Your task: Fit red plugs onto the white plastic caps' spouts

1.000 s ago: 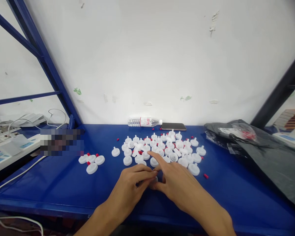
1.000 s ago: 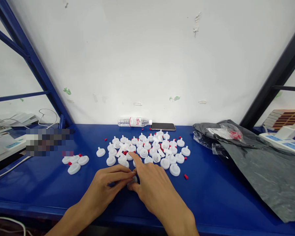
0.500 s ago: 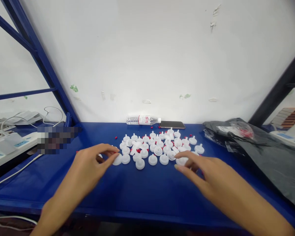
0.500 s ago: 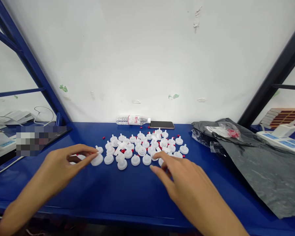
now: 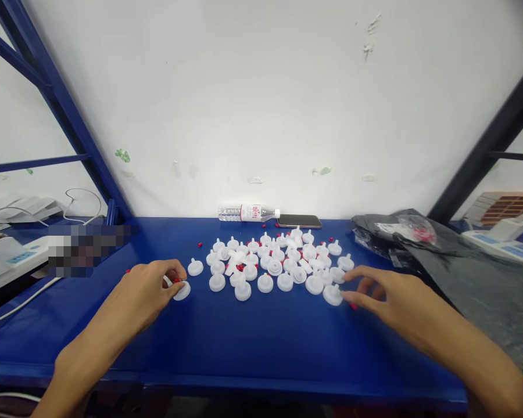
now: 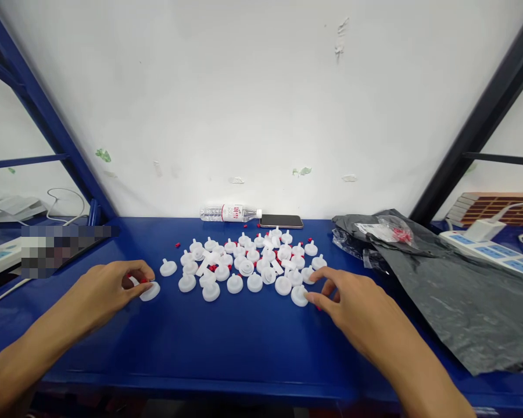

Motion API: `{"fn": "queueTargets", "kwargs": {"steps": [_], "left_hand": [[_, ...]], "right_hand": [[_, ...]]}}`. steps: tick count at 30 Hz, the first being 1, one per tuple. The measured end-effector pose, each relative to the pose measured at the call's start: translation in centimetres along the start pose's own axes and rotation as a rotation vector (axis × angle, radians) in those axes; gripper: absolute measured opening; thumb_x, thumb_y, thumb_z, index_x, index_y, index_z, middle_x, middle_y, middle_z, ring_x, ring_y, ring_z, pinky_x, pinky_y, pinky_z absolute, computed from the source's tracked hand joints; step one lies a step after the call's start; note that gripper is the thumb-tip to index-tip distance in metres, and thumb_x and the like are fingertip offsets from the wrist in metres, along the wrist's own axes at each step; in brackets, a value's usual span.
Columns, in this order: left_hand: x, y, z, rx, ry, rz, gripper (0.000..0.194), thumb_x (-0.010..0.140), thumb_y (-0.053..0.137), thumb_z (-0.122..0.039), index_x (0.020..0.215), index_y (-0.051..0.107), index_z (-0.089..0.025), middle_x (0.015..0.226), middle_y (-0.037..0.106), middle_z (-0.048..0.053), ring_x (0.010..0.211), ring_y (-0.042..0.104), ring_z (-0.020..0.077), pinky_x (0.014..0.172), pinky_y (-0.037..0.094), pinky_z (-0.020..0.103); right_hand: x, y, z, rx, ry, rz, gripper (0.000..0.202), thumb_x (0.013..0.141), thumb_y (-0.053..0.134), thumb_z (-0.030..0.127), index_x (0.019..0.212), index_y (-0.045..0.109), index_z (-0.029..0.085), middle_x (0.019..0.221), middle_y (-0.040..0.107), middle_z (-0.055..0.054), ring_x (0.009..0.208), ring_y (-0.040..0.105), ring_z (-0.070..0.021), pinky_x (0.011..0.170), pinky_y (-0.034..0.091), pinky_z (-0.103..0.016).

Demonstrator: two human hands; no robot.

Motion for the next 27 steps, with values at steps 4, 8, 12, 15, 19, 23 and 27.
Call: {"fn": "queueTargets", "kwargs": {"steps": [4, 8, 12, 15, 19, 23, 27], "left_hand": [[-0.1, -0.4, 0.1, 0.004, -0.005, -0.033, 0.032, 0.082, 0.06, -0.046, 0.101, 0.076, -0.028, 0.091, 0.079, 0.008, 0.083, 0.073, 0.0324, 0.07, 0.044, 0.037], [-1.4, -2.0, -0.8, 0.012, -0.03, -0.158, 0.049, 0.085, 0.054, -0.062, 0.115, 0.074, -0.029, 0.083, 0.076, 0.006, 0.074, 0.07, 0.0312, 0.072, 0.045, 0.04], [-4.4, -1.1, -4.9, -0.27, 0.111, -0.191, 0.048, 0.086, 0.057, -0.068, 0.108, 0.077, -0.031, 0.082, 0.075, 0.001, 0.058, 0.062, 0.0188, 0.06, 0.048, 0.031], [-6.4, 2.7, -9.1, -0.526, 0.262, 0.081, 0.064, 0.08, 0.076, -0.058, 0.138, 0.066, -0.033, 0.1, 0.077, 0.0, 0.052, 0.055, 0.0113, 0.055, 0.051, 0.026], [-7.3, 6.3, -12.5, -0.686, 0.419, 0.287, 0.041, 0.083, 0.081, -0.045, 0.122, 0.076, -0.033, 0.101, 0.077, 0.0, 0.075, 0.067, 0.0149, 0.059, 0.049, 0.022], [-6.1, 7.1, -12.1, -0.637, 0.391, 0.193, 0.03, 0.089, 0.076, -0.043, 0.116, 0.079, -0.029, 0.1, 0.079, 0.001, 0.075, 0.067, 0.016, 0.061, 0.045, 0.026], [-5.7, 7.9, -11.9, -0.622, 0.404, 0.204, 0.032, 0.092, 0.073, -0.045, 0.12, 0.077, -0.029, 0.109, 0.079, 0.001, 0.081, 0.068, 0.0167, 0.059, 0.042, 0.026]], "right_hand": [[0.7, 0.5, 1.8, 0.004, -0.066, 0.062, 0.019, 0.092, 0.062, 0.041, 0.1, 0.078, 0.033, 0.086, 0.079, -0.001, 0.078, 0.072, -0.0231, 0.072, 0.049, -0.033], [0.2, 0.1, 2.5, -0.018, -0.084, 0.048, 0.02, 0.094, 0.06, 0.041, 0.088, 0.077, 0.032, 0.087, 0.079, -0.001, 0.078, 0.073, -0.0236, 0.07, 0.047, -0.033], [-1.7, -1.0, 5.0, 0.09, -0.191, -0.029, 0.018, 0.093, 0.062, 0.042, 0.088, 0.077, 0.034, 0.091, 0.081, 0.001, 0.08, 0.075, -0.024, 0.072, 0.05, -0.033], [-3.2, -0.4, 9.2, 0.261, -0.327, 0.072, 0.014, 0.095, 0.066, 0.037, 0.089, 0.079, 0.035, 0.091, 0.082, 0.006, 0.08, 0.076, -0.02, 0.075, 0.052, -0.03], [-4.2, 1.2, 13.3, 0.262, -0.425, 0.206, 0.011, 0.096, 0.07, 0.032, 0.093, 0.079, 0.037, 0.088, 0.082, 0.01, 0.079, 0.076, -0.0186, 0.074, 0.052, -0.029], [-3.2, 0.6, 10.3, 0.163, -0.316, 0.037, 0.019, 0.097, 0.065, 0.046, 0.106, 0.079, 0.037, 0.093, 0.083, 0.003, 0.084, 0.078, -0.0253, 0.076, 0.053, -0.034], [-1.9, -0.7, 2.7, -0.075, -0.034, -0.142, 0.024, 0.096, 0.06, 0.045, 0.096, 0.079, 0.031, 0.088, 0.082, -0.006, 0.082, 0.077, -0.0318, 0.071, 0.053, -0.038]]}}
Point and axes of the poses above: each hand's wrist, its own x-axis towards the middle knuckle, its own y-axis out of the palm, z = x × y, the point moved 6 cm from there along x, towards the middle knuckle
